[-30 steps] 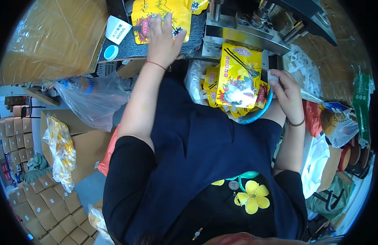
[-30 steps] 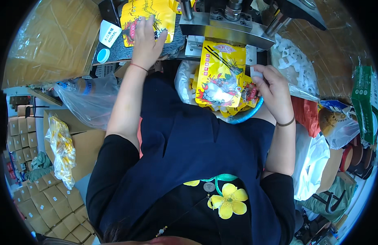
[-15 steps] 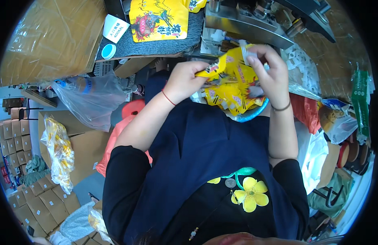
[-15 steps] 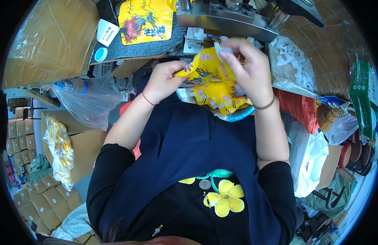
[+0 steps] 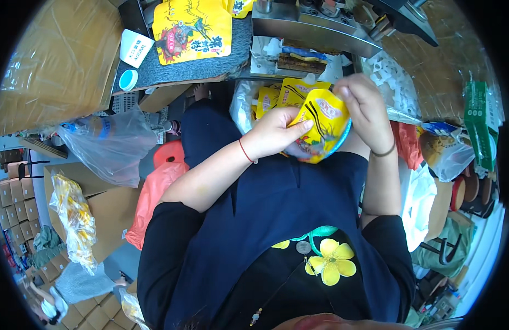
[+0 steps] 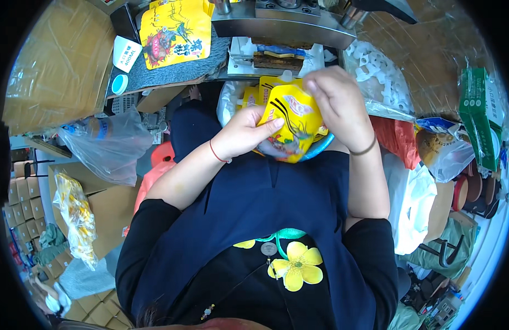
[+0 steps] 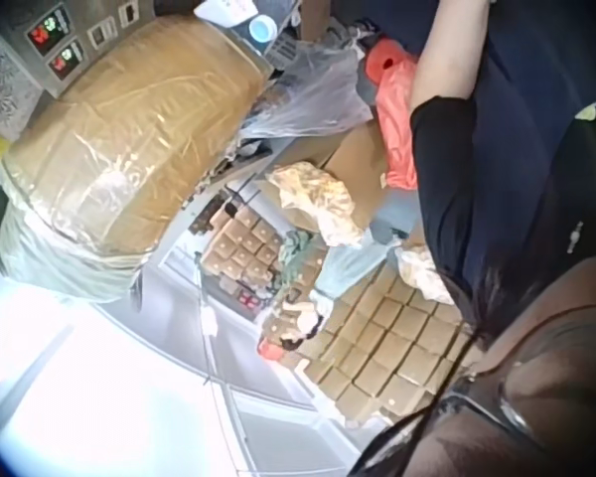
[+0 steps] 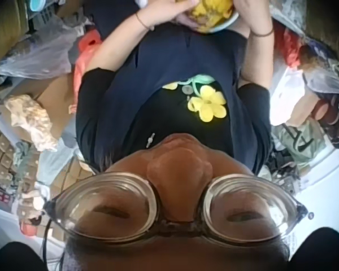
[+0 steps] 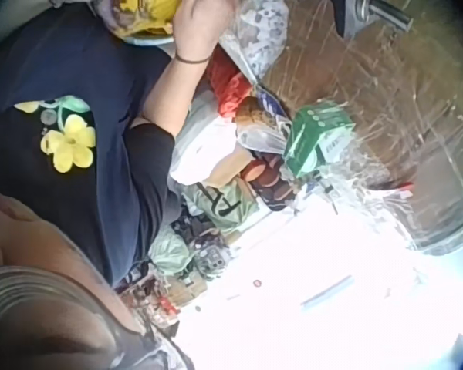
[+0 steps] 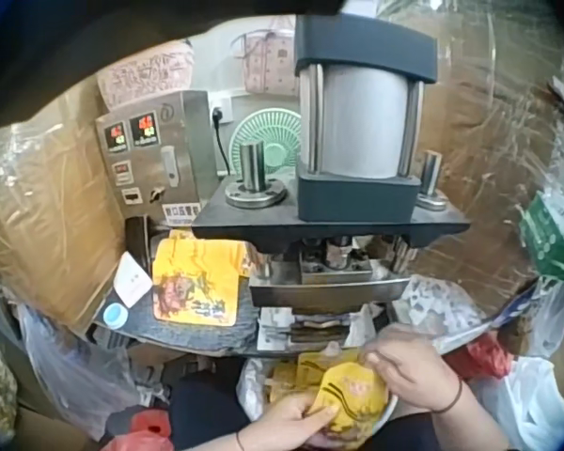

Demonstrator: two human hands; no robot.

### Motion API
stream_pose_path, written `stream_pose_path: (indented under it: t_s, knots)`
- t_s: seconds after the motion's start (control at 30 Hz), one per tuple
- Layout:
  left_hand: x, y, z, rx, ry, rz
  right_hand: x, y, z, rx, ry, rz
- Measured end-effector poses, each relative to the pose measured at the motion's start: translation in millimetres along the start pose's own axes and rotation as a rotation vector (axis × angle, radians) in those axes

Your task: Sorting and packaging small yellow product packets into a bowl and preparing them for further processing.

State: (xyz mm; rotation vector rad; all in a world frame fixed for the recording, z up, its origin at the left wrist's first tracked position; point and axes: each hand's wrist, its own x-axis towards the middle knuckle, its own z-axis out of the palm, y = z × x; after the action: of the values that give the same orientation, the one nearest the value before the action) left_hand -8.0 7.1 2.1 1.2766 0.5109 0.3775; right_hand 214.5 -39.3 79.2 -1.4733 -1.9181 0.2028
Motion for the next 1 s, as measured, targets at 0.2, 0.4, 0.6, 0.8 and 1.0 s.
stream_pose_path:
  t_s: [0.2, 0.4, 0.6, 0.8, 1.0]
  knots:
    - [0.8, -1.0, 5.8, 0.153, -0.087, -0.089, -22.3, -3.9, -14.1, 0.176, -0.035, 0.206]
    - [0.6, -9.7, 7.9, 0.18, -0.094, -0.103, -16.4, -8.2, -6.5, 0.219, -0.052, 0.206]
    - [-4.7, -7.8, 10.9, -0.118, -0.19, -0.153, -13.6, -7.9, -15.1, -0.014, -0.285, 0.051]
    - [-8.6, -13.7, -2.0, -0.214, -0.156, -0.244, -4.9, 43.6, -14.4, -0.793, -0.075, 0.122]
    - [-4.6, -16.8, -5.5, -0.316, -0.119, -0.314, 16.1, 75.5, 25.8, -1.084, -0.167, 0.379]
